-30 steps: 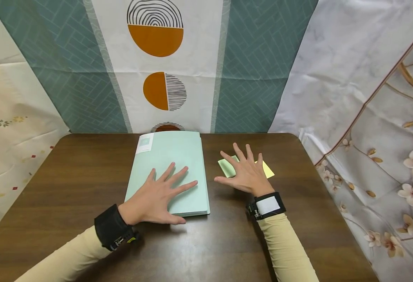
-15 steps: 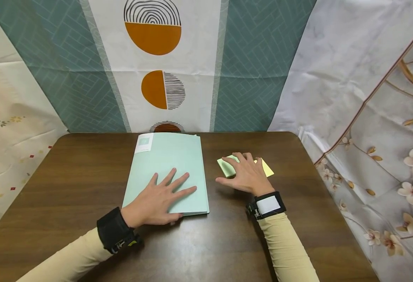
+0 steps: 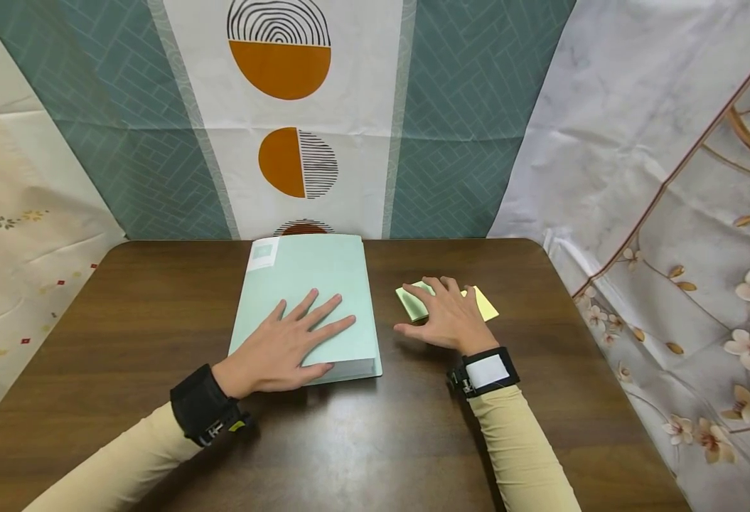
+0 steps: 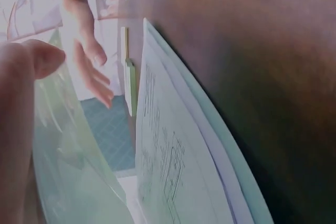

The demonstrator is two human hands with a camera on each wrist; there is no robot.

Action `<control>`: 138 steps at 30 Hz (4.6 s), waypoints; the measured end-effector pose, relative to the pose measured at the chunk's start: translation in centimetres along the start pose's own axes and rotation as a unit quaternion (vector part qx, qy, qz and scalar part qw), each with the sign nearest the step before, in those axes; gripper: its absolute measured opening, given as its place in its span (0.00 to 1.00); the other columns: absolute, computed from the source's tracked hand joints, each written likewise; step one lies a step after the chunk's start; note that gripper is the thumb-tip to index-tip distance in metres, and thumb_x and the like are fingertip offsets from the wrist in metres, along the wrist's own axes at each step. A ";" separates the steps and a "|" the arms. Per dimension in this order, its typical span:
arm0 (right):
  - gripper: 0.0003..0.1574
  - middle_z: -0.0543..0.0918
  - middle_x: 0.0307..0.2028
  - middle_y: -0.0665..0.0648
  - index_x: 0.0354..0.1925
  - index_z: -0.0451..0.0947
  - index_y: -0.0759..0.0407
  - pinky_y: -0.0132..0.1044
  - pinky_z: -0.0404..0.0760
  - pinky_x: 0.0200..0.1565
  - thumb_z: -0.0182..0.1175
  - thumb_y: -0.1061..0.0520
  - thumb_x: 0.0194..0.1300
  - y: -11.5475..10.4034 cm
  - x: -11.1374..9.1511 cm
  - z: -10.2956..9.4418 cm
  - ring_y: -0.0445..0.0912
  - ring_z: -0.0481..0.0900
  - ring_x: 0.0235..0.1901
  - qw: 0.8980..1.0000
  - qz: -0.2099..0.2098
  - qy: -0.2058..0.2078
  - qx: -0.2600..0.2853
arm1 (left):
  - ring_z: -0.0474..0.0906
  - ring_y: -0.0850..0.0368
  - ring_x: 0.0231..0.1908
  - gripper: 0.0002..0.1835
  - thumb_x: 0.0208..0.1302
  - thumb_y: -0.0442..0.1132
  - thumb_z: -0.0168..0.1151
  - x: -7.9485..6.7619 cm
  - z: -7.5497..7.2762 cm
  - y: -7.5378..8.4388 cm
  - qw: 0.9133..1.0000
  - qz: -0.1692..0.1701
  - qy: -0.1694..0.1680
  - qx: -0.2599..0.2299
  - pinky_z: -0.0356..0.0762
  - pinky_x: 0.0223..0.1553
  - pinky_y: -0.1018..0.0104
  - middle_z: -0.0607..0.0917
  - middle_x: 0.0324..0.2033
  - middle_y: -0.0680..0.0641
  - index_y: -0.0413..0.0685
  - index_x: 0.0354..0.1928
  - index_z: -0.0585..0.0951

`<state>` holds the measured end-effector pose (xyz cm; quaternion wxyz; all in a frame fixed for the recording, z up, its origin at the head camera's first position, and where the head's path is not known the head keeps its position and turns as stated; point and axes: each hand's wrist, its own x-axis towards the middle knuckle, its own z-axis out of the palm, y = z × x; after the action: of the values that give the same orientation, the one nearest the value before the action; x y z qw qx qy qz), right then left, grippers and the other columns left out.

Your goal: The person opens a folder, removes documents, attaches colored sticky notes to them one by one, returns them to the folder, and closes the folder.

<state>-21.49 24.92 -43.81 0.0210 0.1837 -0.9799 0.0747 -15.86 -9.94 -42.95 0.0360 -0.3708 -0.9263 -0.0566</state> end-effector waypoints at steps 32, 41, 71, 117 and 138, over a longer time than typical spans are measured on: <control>0.56 0.77 0.81 0.62 0.81 0.76 0.38 0.81 0.72 0.70 0.66 0.18 0.63 -1.8 0.8 -0.1 0.70 0.73 0.79 1.000 -0.025 -0.012 0.000 | 0.56 0.31 0.90 0.41 0.89 0.62 0.35 -1.6 -0.7 -4.3 0.924 0.028 0.277 -0.263 0.56 0.86 0.27 0.56 0.92 0.40 0.49 0.92 0.53; 0.54 0.75 0.82 0.62 0.81 0.76 0.37 0.77 0.78 0.67 0.66 0.18 0.64 -4.2 1.6 0.3 0.68 0.72 0.81 0.999 -0.050 -0.016 -0.005 | 0.57 0.31 0.89 0.45 0.87 0.68 0.31 -1.9 -1.2 -4.3 0.918 0.028 0.295 -0.264 0.59 0.83 0.22 0.57 0.92 0.40 0.46 0.92 0.54; 0.43 0.75 0.83 0.59 0.80 0.77 0.41 0.67 0.82 0.71 0.72 0.31 0.75 -8.6 3.3 1.9 0.62 0.75 0.80 0.983 -0.136 -0.121 -0.028 | 0.60 0.31 0.88 0.48 0.86 0.73 0.29 -2.1 -1.4 -4.5 0.924 0.029 0.304 -0.229 0.65 0.79 0.22 0.58 0.91 0.38 0.46 0.91 0.54; 0.41 0.78 0.81 0.60 0.78 0.80 0.42 0.66 0.84 0.69 0.71 0.31 0.74 -8.7 3.1 2.5 0.63 0.78 0.78 0.984 -0.149 -0.091 -0.033 | 0.60 0.42 0.90 0.46 0.72 0.68 0.61 -9.0 -7.7 -11.6 0.886 0.015 0.426 -0.180 0.56 0.90 0.40 0.73 0.84 0.39 0.33 0.74 0.77; 0.41 0.77 0.81 0.60 0.79 0.79 0.42 0.68 0.82 0.71 0.71 0.31 0.75 -8.8 2.9 2.5 0.62 0.77 0.78 0.984 -0.151 -0.092 -0.029 | 0.62 0.38 0.89 0.41 0.65 0.63 0.64 -16.6 -9.1 -14.2 0.922 -0.102 0.368 -0.068 0.56 0.83 0.19 0.76 0.83 0.45 0.44 0.74 0.83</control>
<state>-21.05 15.43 -44.89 -0.0529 0.3352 -0.9403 0.0254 -13.45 -32.70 -36.83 0.3431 -0.2284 -0.8745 -0.2557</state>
